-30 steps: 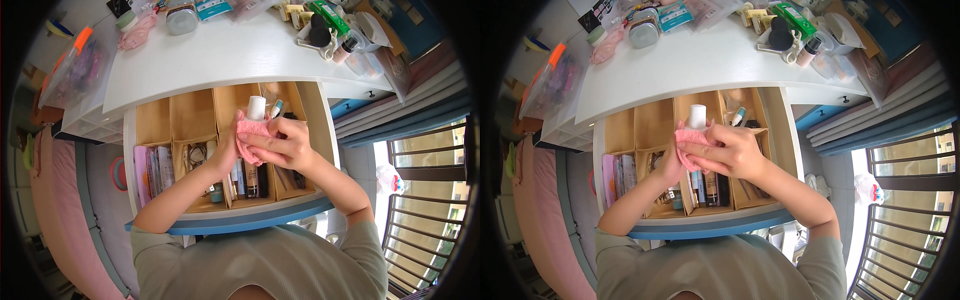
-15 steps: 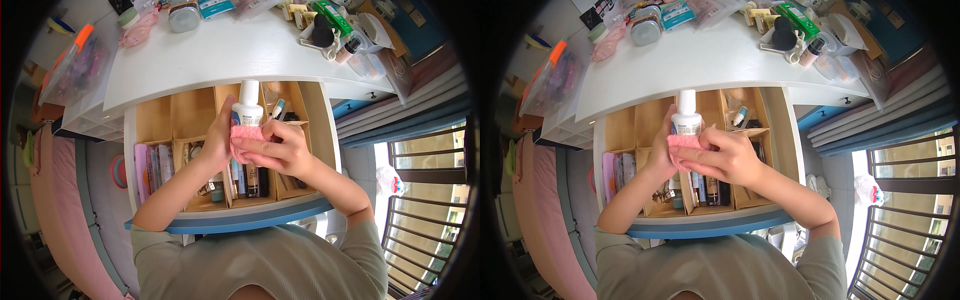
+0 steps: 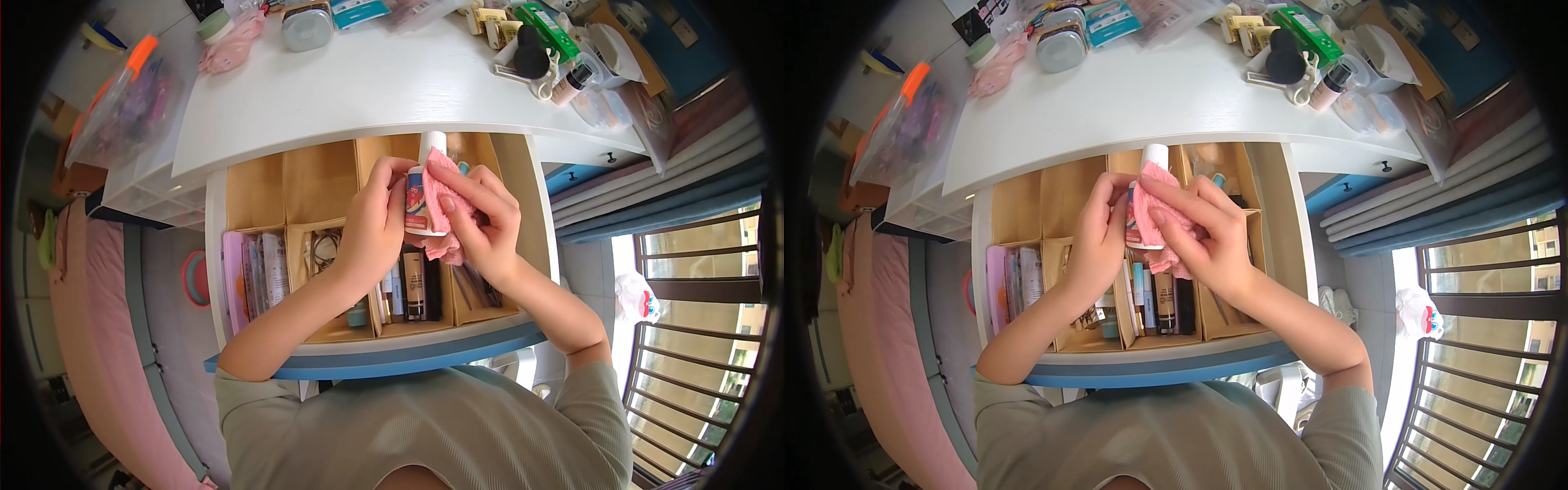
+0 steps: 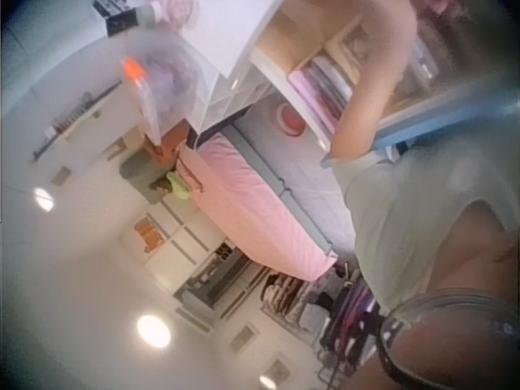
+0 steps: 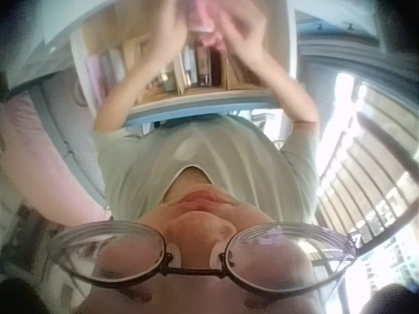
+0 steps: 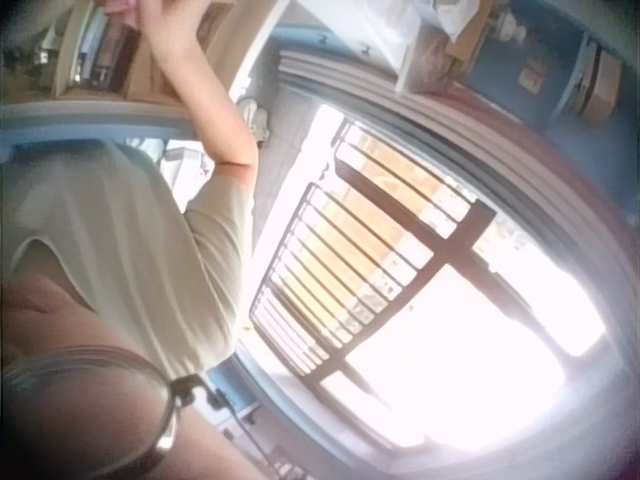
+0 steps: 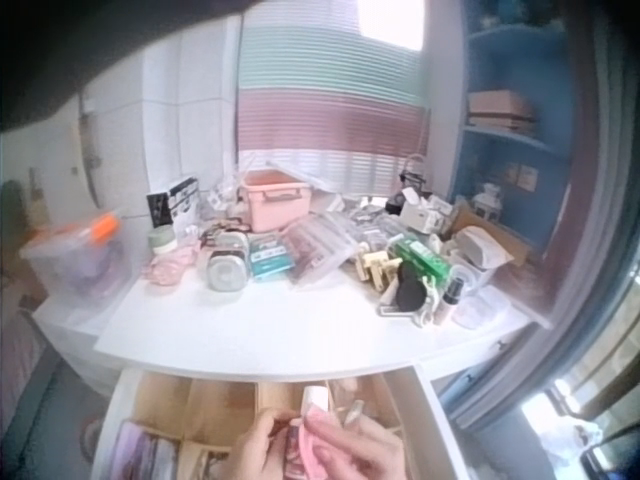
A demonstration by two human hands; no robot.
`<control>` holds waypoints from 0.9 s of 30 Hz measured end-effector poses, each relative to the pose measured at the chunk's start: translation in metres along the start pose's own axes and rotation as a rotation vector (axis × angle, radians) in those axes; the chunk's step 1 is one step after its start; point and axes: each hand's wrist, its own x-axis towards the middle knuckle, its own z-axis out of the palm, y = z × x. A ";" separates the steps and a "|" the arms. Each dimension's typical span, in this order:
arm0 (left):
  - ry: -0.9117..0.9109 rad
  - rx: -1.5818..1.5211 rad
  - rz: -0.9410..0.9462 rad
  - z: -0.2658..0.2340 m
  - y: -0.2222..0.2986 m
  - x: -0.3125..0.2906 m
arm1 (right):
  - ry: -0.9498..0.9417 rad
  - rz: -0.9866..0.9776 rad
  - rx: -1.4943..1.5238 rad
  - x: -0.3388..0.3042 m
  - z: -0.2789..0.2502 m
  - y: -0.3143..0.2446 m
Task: The person wipes various cosmetic containers, including a spray bottle, a pump bottle, and a compact case, using a pink cloth and then places them back into a desk drawer.
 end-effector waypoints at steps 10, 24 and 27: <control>-0.281 -0.559 -0.589 -0.006 -0.001 0.000 | -0.147 -0.604 -0.555 -0.004 0.008 0.000; -0.345 -0.868 -0.339 -0.005 -0.006 -0.006 | -0.091 -0.231 -0.036 -0.001 0.003 -0.007; -0.241 -0.803 -0.281 0.002 -0.002 -0.003 | -0.113 -0.155 0.125 0.001 -0.001 -0.004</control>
